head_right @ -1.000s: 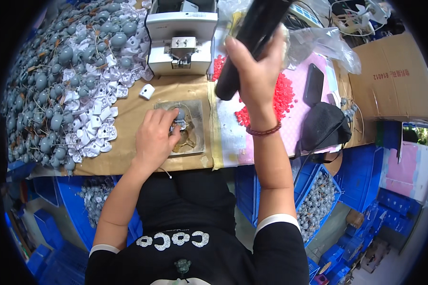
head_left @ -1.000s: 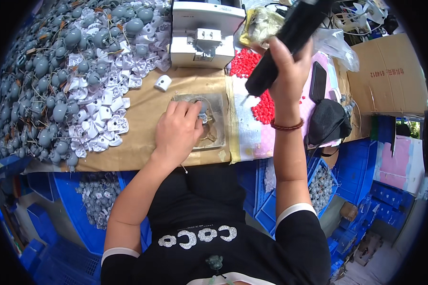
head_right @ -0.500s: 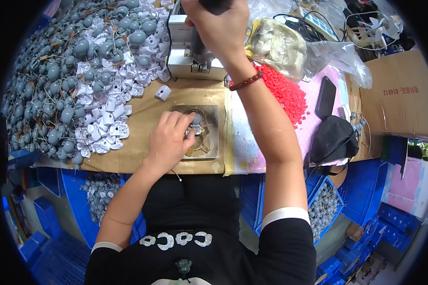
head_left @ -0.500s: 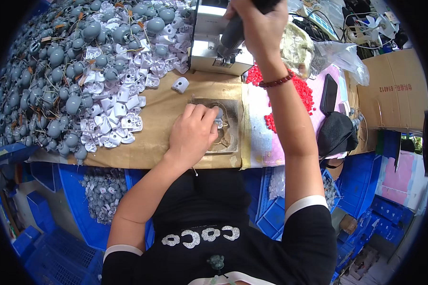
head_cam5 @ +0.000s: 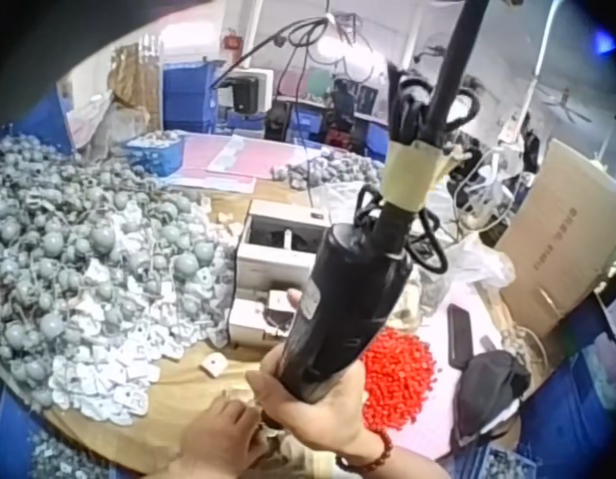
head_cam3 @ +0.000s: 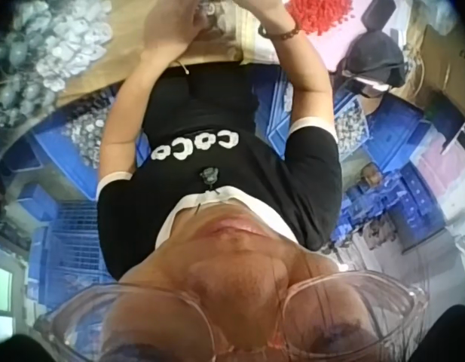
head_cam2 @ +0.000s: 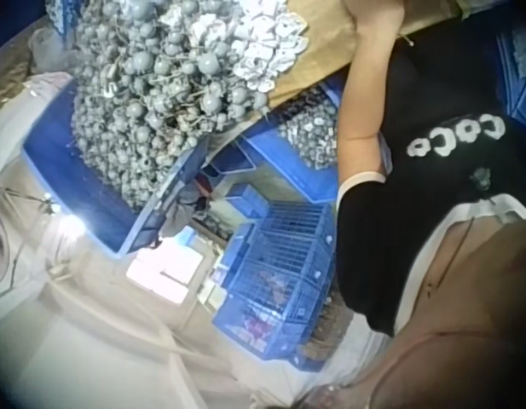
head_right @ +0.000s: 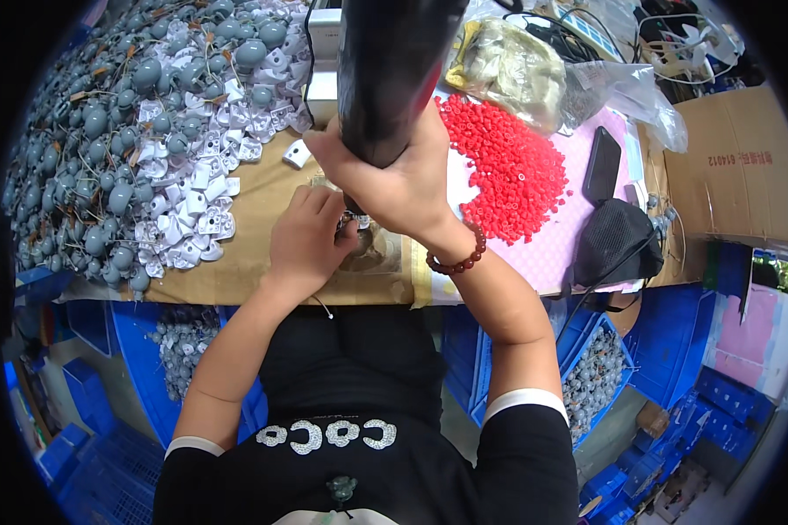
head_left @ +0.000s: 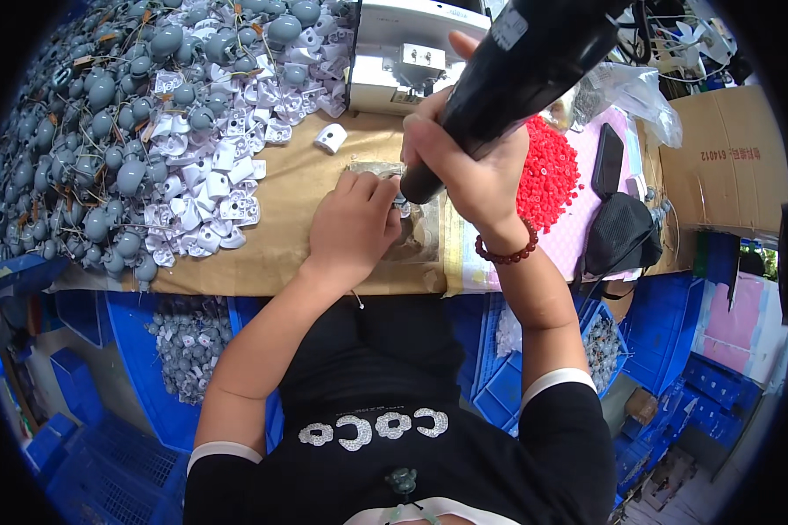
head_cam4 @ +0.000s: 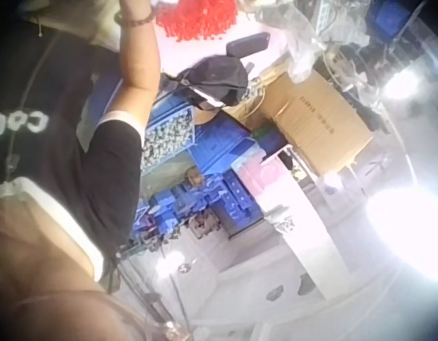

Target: Assembling small spherical plastic components using a handheld power tool at a manufacturing workbench.

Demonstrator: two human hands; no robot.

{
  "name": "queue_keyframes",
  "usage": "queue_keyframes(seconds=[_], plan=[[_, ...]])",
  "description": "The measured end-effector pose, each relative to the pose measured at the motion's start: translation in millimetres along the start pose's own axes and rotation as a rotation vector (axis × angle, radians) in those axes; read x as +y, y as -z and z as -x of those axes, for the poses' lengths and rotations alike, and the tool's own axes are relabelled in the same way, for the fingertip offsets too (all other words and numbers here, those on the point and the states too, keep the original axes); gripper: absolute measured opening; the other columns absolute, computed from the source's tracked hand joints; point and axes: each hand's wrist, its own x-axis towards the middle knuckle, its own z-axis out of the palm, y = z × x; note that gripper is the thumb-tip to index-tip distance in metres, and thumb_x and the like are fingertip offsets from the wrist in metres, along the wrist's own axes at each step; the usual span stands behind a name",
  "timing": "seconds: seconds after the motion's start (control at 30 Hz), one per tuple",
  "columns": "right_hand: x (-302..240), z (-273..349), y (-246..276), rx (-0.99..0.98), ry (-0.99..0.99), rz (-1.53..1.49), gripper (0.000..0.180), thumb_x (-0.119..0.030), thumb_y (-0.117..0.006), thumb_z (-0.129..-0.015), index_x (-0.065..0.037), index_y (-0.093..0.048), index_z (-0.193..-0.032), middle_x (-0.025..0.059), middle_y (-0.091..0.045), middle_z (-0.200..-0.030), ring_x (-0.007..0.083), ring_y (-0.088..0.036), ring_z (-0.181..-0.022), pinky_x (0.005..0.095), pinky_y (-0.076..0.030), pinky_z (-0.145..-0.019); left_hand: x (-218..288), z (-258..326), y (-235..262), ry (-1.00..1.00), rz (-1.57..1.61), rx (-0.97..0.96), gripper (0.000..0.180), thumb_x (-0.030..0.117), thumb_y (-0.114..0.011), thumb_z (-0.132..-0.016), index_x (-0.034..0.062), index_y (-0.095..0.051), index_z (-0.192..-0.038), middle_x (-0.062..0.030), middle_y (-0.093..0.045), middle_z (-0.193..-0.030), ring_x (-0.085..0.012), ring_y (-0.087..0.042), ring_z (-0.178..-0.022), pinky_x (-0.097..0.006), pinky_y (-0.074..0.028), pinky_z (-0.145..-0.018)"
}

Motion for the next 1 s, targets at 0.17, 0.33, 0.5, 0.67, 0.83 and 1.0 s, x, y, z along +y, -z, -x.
queue_keyframes(seconds=[0.17, 0.33, 0.5, 0.67, 0.83, 1.0], plan=[[9, 10, -1, 0.039, 0.020, -0.021, 0.019, 0.004, -0.076, -0.079, -0.002, -0.061, -0.087, -0.0005, -0.063, -0.074, 0.0073, -0.059, -0.065, 0.0253, -0.048, -0.058, 1, 0, 0, 0.002, -0.014, -0.003, 0.034, 0.014, -0.073, -0.075, 0.0070, -0.062, -0.107, -0.0061, -0.059, -0.094, -0.0276, -0.058, -0.094, -0.041, -0.053, -0.073], [13, 20, 11, -0.107, 0.111, 0.181, 0.050, 0.006, -0.069, -0.083, 0.001, -0.040, -0.124, 0.0062, -0.063, -0.075, 0.0113, -0.060, -0.065, 0.0257, -0.049, -0.061, 0, -1, 0, -0.036, -0.011, 0.043, 0.033, 0.012, -0.073, -0.074, 0.0098, -0.063, -0.105, -0.0064, -0.058, -0.092, -0.0277, -0.058, -0.091, -0.040, -0.053, -0.071], [19, 31, 14, -0.183, 0.157, 0.217, 0.067, 0.006, -0.065, -0.086, -0.002, -0.030, -0.142, 0.0091, -0.061, -0.077, 0.0122, -0.061, -0.065, 0.0244, -0.049, -0.061, 1, -2, 3, -0.043, 0.070, 0.055, 0.031, 0.010, -0.074, -0.072, 0.0108, -0.059, -0.099, -0.0068, -0.057, -0.093, -0.0291, -0.057, -0.092, -0.041, -0.052, -0.071], [23, 33, 13, -0.174, 0.171, 0.215, 0.068, 0.004, -0.067, -0.085, -0.004, -0.031, -0.142, 0.0073, -0.061, -0.078, 0.0108, -0.060, -0.066, 0.0240, -0.048, -0.063, 1, -3, 4, -0.025, 0.090, 0.031, 0.031, 0.009, -0.073, -0.071, 0.0108, -0.058, -0.098, -0.0068, -0.056, -0.092, -0.0294, -0.057, -0.092, -0.042, -0.052, -0.071], [24, 34, 13, -0.178, 0.178, 0.251, 0.068, -0.001, -0.072, -0.083, -0.002, -0.036, -0.140, 0.0049, -0.063, -0.079, 0.0085, -0.058, -0.067, 0.0223, -0.044, -0.062, 0, -3, 4, -0.017, 0.117, 0.043, 0.030, 0.008, -0.072, -0.071, 0.0106, -0.058, -0.097, -0.0067, -0.055, -0.091, -0.0299, -0.057, -0.092, -0.042, -0.053, -0.071], [24, 33, 14, -0.185, 0.141, 0.193, 0.068, 0.000, -0.073, -0.082, -0.002, -0.037, -0.139, 0.0046, -0.063, -0.079, 0.0087, -0.059, -0.066, 0.0226, -0.046, -0.062, 1, -3, 4, -0.005, 0.092, 0.028, 0.029, 0.009, -0.072, -0.071, 0.0107, -0.058, -0.096, -0.0067, -0.055, -0.093, -0.0300, -0.057, -0.093, -0.043, -0.053, -0.071]])
